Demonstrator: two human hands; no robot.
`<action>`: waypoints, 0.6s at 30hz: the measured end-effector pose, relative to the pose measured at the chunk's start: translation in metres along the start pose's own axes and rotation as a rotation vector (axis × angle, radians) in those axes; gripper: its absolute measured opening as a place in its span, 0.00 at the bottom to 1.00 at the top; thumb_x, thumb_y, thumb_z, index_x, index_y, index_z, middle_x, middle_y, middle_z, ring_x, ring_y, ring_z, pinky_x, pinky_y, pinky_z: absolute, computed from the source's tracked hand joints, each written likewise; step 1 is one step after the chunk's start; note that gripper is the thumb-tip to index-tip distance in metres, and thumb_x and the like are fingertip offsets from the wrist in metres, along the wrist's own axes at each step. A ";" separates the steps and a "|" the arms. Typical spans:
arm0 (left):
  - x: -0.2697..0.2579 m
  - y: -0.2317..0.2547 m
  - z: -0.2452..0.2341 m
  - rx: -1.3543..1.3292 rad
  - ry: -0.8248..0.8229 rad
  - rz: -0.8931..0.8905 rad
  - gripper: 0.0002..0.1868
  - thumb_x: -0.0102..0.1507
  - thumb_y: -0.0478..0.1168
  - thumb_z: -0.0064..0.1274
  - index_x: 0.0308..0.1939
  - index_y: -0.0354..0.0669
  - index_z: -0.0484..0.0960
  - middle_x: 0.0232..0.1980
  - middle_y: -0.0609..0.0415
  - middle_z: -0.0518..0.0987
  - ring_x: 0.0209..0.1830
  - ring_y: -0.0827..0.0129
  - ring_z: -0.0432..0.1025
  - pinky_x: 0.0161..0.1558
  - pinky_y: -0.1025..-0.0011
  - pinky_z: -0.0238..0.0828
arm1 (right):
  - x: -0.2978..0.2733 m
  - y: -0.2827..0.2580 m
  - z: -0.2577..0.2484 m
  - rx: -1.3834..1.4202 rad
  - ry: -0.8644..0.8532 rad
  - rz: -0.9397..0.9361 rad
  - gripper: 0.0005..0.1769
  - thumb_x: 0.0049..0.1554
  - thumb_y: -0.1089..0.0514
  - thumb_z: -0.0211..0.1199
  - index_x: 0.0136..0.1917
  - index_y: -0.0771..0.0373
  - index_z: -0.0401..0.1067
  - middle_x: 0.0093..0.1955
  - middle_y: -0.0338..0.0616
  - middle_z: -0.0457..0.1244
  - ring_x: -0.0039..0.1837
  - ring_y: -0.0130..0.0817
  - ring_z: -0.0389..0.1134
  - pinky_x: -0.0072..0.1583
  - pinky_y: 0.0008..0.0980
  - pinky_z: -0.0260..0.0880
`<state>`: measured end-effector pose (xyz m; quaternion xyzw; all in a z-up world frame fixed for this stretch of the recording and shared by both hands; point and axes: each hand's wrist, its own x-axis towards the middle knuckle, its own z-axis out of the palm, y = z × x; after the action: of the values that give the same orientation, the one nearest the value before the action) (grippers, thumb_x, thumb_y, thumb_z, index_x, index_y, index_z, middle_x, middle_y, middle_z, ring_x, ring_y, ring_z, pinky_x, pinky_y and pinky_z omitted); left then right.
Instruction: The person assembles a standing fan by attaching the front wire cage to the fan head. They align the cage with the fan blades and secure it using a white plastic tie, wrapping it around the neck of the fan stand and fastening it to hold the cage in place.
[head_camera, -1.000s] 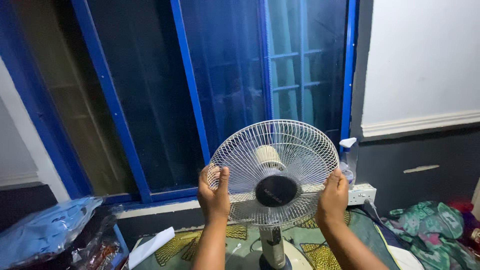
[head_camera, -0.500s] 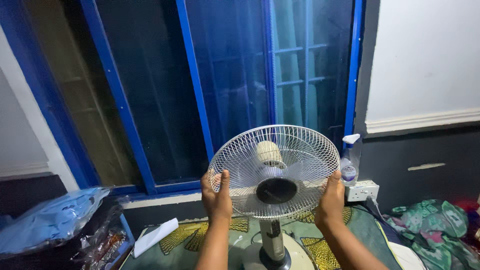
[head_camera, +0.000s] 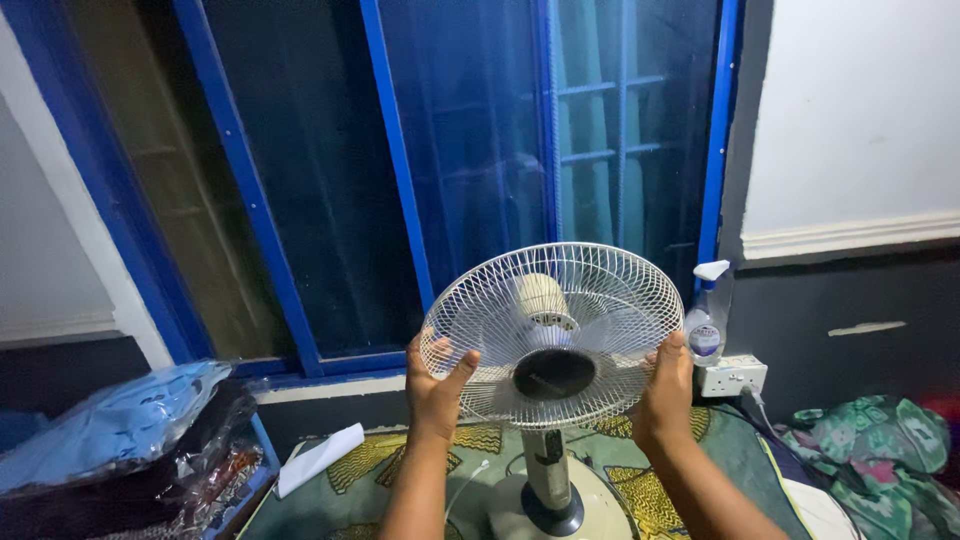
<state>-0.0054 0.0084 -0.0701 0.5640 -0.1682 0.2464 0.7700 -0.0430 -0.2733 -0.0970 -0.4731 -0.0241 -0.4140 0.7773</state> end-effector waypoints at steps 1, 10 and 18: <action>0.000 0.000 0.000 -0.039 -0.007 0.011 0.43 0.49 0.45 0.73 0.65 0.42 0.69 0.58 0.48 0.76 0.59 0.62 0.71 0.61 0.64 0.71 | 0.001 0.001 0.000 0.009 0.004 0.007 0.33 0.69 0.30 0.45 0.60 0.65 0.61 0.53 0.43 0.58 0.54 0.34 0.58 0.59 0.37 0.60; -0.013 0.010 -0.001 0.083 0.016 0.036 0.38 0.52 0.44 0.71 0.62 0.39 0.72 0.56 0.48 0.80 0.56 0.64 0.75 0.58 0.68 0.72 | -0.013 -0.018 0.006 0.065 0.001 0.068 0.29 0.63 0.33 0.46 0.60 0.59 0.64 0.55 0.38 0.63 0.56 0.30 0.62 0.59 0.34 0.64; 0.001 0.022 0.011 0.045 0.113 -0.067 0.37 0.48 0.49 0.74 0.56 0.37 0.76 0.51 0.47 0.82 0.48 0.63 0.77 0.54 0.66 0.73 | 0.031 0.003 -0.004 -0.092 -0.008 0.136 0.31 0.70 0.32 0.50 0.46 0.63 0.60 0.38 0.41 0.54 0.40 0.32 0.54 0.41 0.36 0.55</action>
<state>-0.0167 0.0031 -0.0489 0.5715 -0.0998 0.2555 0.7734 -0.0217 -0.2955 -0.0884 -0.5107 0.0240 -0.3588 0.7809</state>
